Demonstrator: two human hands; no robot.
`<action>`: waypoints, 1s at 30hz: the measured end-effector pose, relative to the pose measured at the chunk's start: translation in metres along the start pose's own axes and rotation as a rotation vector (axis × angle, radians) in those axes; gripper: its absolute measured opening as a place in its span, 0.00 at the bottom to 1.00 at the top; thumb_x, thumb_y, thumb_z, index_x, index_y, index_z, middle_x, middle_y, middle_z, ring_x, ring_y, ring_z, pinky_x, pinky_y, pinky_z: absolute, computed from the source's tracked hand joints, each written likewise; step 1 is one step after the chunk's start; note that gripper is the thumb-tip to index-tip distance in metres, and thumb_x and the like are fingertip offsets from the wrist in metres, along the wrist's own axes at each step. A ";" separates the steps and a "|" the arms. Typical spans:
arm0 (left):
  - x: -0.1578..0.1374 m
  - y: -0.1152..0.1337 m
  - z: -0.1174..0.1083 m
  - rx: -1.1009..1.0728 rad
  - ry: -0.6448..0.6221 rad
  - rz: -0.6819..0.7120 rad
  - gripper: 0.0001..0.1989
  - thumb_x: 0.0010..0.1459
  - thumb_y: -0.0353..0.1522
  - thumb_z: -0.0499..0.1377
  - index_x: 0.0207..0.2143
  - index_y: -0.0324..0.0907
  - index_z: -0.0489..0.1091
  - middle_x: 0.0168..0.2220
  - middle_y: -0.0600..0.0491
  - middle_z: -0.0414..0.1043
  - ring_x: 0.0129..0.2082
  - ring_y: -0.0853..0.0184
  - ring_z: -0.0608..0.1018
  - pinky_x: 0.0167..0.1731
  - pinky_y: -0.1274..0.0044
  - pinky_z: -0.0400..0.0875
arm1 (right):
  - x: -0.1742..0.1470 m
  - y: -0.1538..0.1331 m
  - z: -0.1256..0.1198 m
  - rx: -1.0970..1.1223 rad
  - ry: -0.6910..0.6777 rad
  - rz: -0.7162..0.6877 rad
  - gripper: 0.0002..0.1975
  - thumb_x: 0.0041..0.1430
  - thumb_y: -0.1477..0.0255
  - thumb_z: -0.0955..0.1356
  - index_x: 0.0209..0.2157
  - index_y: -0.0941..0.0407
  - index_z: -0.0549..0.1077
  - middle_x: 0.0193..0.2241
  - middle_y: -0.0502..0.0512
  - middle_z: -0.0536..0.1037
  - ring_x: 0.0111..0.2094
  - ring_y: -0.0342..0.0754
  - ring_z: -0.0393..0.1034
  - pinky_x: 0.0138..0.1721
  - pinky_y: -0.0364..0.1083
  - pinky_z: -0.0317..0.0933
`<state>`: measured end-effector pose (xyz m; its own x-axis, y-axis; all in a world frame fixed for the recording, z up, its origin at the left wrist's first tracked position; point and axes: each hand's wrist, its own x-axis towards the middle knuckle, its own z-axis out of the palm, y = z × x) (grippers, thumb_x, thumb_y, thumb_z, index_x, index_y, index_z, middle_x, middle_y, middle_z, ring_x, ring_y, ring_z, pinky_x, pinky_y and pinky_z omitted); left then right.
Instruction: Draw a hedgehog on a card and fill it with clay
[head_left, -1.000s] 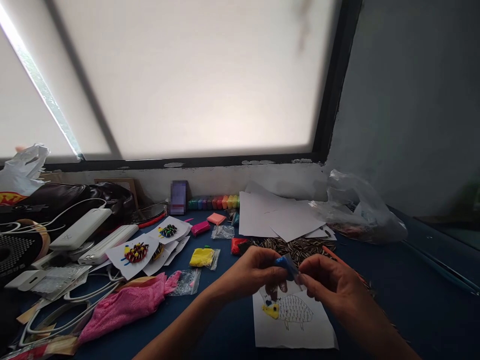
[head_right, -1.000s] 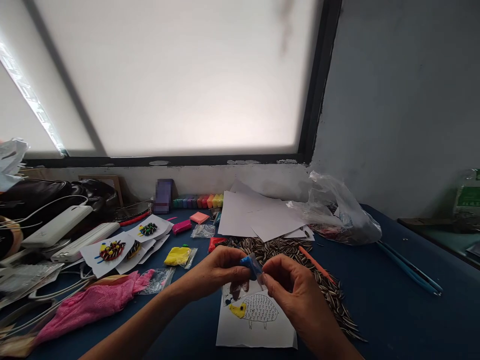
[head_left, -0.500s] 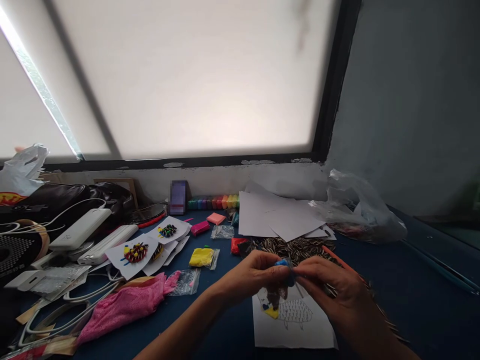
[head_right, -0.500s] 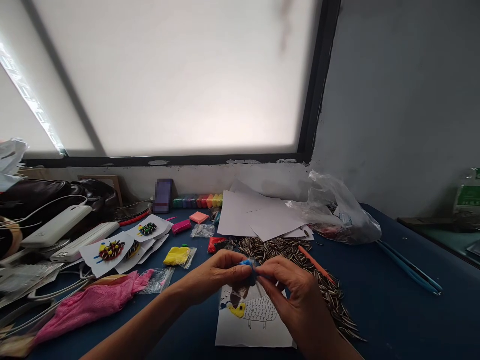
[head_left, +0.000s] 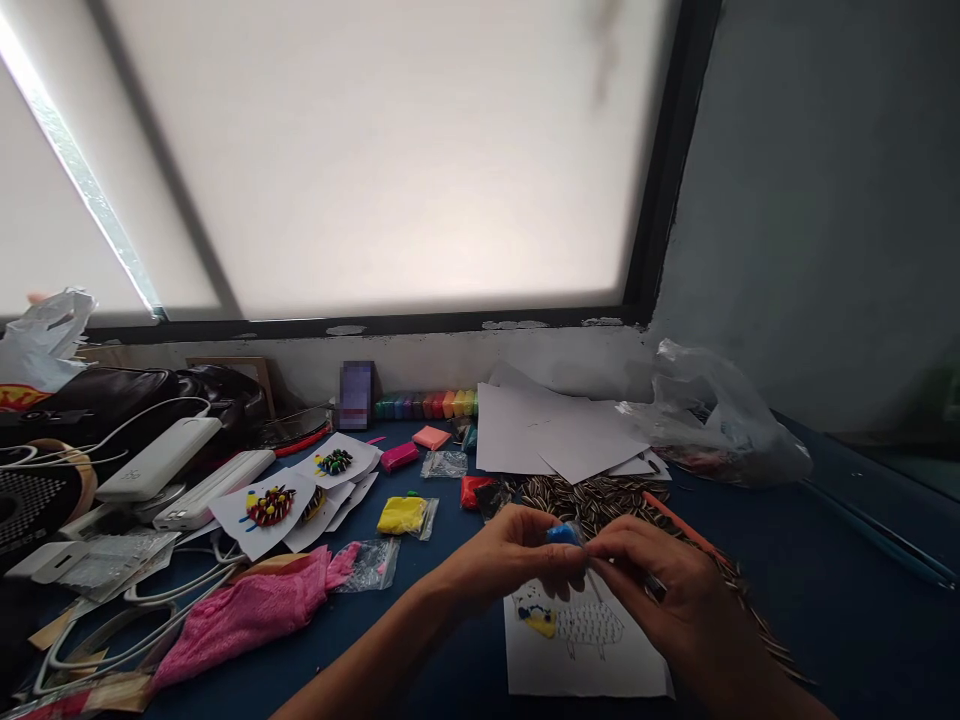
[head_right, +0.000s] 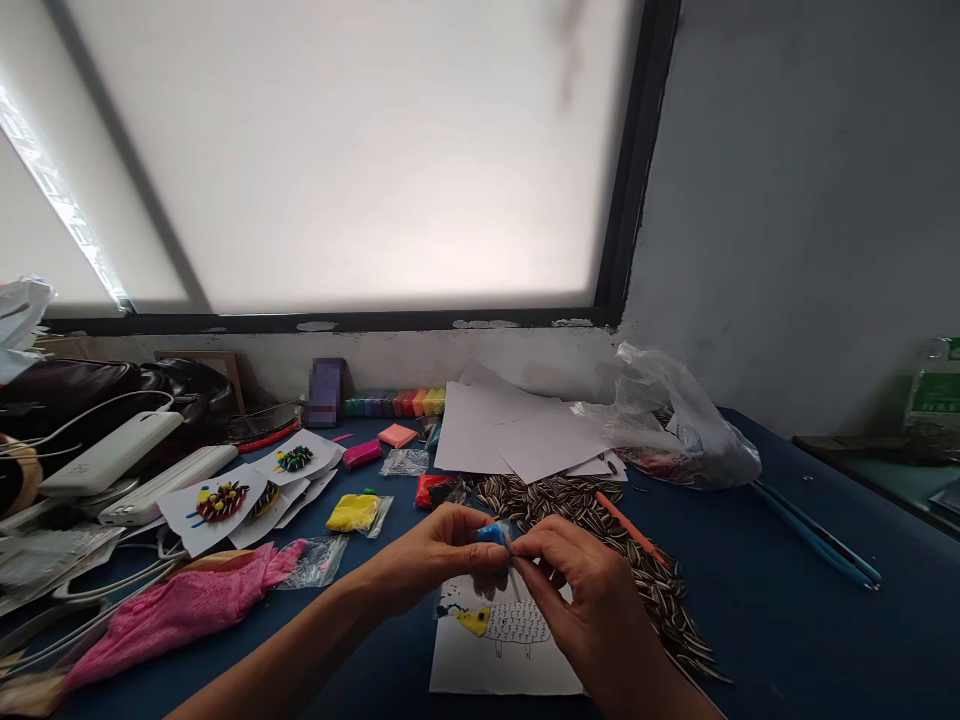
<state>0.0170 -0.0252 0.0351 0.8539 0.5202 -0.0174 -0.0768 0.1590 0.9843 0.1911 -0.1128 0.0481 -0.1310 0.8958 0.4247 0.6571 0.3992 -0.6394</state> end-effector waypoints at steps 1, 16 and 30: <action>0.000 -0.001 0.000 0.000 -0.001 -0.002 0.19 0.50 0.43 0.66 0.33 0.34 0.74 0.28 0.51 0.72 0.27 0.72 0.72 0.32 0.78 0.66 | 0.000 0.000 0.001 -0.031 -0.004 -0.019 0.11 0.64 0.68 0.63 0.34 0.51 0.77 0.30 0.54 0.76 0.29 0.47 0.71 0.28 0.45 0.65; 0.002 -0.003 0.000 -0.001 0.049 -0.014 0.16 0.50 0.40 0.66 0.33 0.34 0.73 0.27 0.50 0.74 0.25 0.70 0.75 0.31 0.77 0.69 | -0.002 -0.007 0.006 0.176 0.235 0.269 0.12 0.62 0.60 0.64 0.31 0.52 0.71 0.23 0.50 0.72 0.23 0.45 0.68 0.26 0.43 0.65; 0.000 -0.004 -0.067 0.196 0.414 0.040 0.14 0.43 0.34 0.69 0.29 0.36 0.68 0.30 0.51 0.76 0.29 0.71 0.76 0.35 0.77 0.69 | -0.003 0.002 -0.001 0.491 -0.022 0.345 0.13 0.61 0.65 0.62 0.25 0.54 0.69 0.22 0.50 0.70 0.24 0.43 0.63 0.26 0.43 0.62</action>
<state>-0.0175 0.0306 0.0198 0.5719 0.8202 -0.0086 0.0277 -0.0089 0.9996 0.1935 -0.1147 0.0464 0.0101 0.9915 0.1294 0.2455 0.1230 -0.9616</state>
